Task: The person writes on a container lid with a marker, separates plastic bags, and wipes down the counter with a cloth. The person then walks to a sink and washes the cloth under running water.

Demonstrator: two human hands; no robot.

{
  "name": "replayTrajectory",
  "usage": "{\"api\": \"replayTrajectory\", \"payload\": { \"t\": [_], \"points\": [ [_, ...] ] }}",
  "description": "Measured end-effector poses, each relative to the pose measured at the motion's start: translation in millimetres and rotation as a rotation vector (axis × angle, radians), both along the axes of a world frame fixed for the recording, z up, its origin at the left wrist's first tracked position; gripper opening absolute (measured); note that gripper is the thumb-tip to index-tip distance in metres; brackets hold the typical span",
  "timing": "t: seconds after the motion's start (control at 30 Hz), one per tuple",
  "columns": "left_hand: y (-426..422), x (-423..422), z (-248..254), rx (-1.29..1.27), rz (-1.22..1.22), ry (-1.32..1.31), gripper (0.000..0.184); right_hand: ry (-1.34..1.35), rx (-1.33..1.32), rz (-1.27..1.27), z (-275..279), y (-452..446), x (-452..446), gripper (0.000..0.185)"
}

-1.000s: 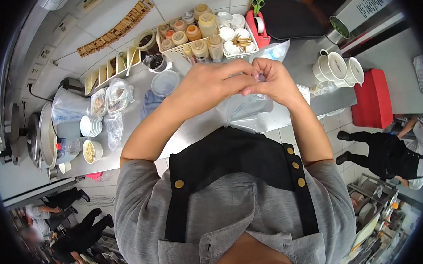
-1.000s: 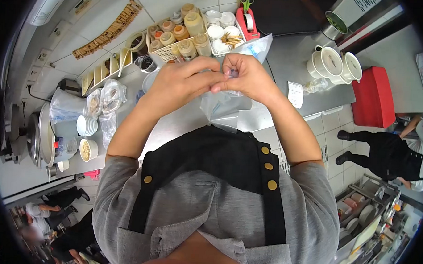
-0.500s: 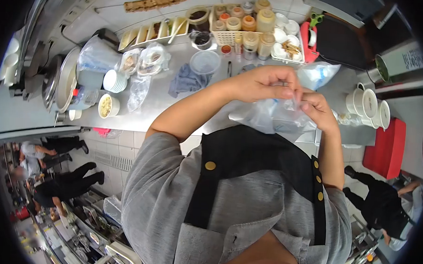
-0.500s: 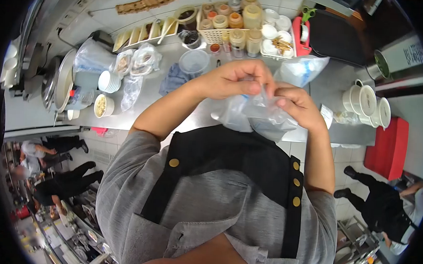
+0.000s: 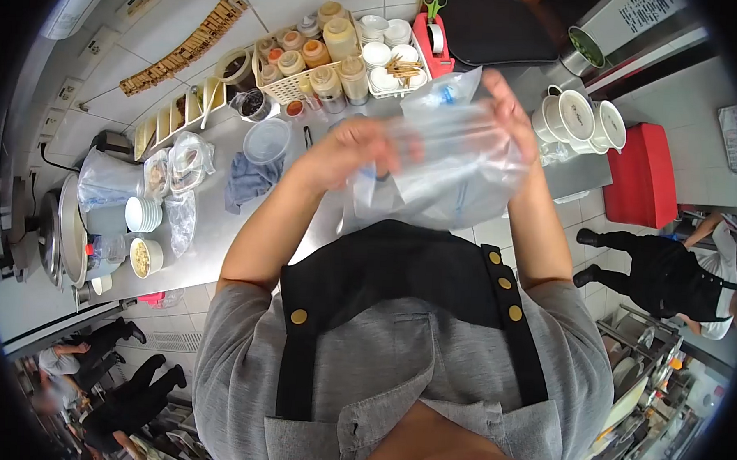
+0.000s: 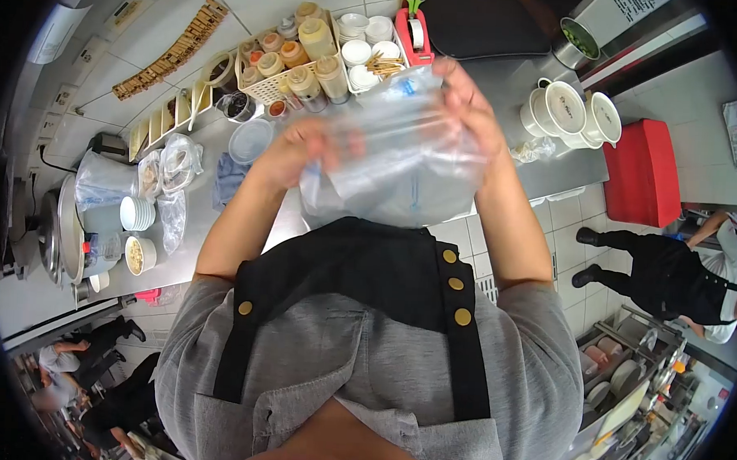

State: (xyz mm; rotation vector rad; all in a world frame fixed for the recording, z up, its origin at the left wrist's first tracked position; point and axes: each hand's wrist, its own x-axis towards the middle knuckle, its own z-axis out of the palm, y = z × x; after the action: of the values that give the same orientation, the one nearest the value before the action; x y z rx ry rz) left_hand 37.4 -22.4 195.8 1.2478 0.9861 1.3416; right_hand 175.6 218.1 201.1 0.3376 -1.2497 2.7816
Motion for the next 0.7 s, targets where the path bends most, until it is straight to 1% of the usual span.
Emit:
{"api": "replayTrajectory", "payload": {
  "t": [0.03,0.07,0.1,0.13,0.2,0.23,0.27,0.33,0.37,0.4,0.43,0.47,0.5,0.53,0.57,0.6,0.63,0.7],
  "points": [
    [5,4,-4,0.004,0.181,-0.313,0.036,0.006,-0.066,-0.04,8,3,-5,0.021],
    [12,8,-7,0.009,0.364,-0.625,0.039,0.081,-0.165,0.007,15,5,-15,0.016],
    [21,12,-4,0.011,0.365,-0.627,0.039,0.158,-0.263,0.056,21,6,-19,0.012],
    [33,17,2,-0.032,0.472,-0.842,0.041,0.155,-0.26,0.059,26,7,-16,0.012],
    [48,27,-7,-0.063,0.583,-1.056,0.043,-0.306,-0.041,-0.364,35,8,-10,0.022],
    [51,32,-30,-0.084,0.51,-1.202,0.043,-0.247,0.043,-0.268,-20,40,-21,0.031],
    [54,34,-59,-0.087,0.446,-1.265,0.041,-0.182,0.128,-0.177,-73,71,-32,0.04],
    [61,42,-119,-0.041,0.381,-1.253,0.037,-0.437,-0.23,-0.156,-48,38,-28,0.04],
    [66,45,-147,-0.014,0.364,-1.231,0.035,-0.448,-0.27,-0.003,-79,53,-30,0.039],
    [70,46,-172,0.014,0.342,-1.204,0.033,-0.46,-0.311,0.149,-128,68,-32,0.039],
    [72,46,-192,0.028,0.397,-1.136,0.032,-0.494,-0.321,0.161,-163,68,-28,0.036],
    [74,44,-203,0.028,0.472,-1.049,0.03,-0.526,-0.327,0.174,-183,66,-25,0.034],
    [77,45,-205,-0.064,0.812,-0.803,0.025,-0.523,-0.317,0.189,-187,63,-23,0.034],
    [80,41,-207,-0.051,0.825,-0.801,0.025,-0.514,-0.291,0.129,-189,58,-22,0.031],
    [81,39,-211,-0.096,0.889,-0.75,0.024,-0.507,-0.271,0.068,-192,55,-22,0.029],
    [78,41,-214,-0.154,0.949,-0.7,0.024,-0.512,-0.276,0.077,-197,55,-24,0.029],
    [75,42,-217,-0.164,0.956,-0.702,0.024,-0.49,-0.256,0.039,-202,56,-24,0.031],
    [72,33,-219,-0.111,0.986,-0.492,0.019,-0.464,-0.236,0.005,-208,57,-25,0.033]
  ]
}}
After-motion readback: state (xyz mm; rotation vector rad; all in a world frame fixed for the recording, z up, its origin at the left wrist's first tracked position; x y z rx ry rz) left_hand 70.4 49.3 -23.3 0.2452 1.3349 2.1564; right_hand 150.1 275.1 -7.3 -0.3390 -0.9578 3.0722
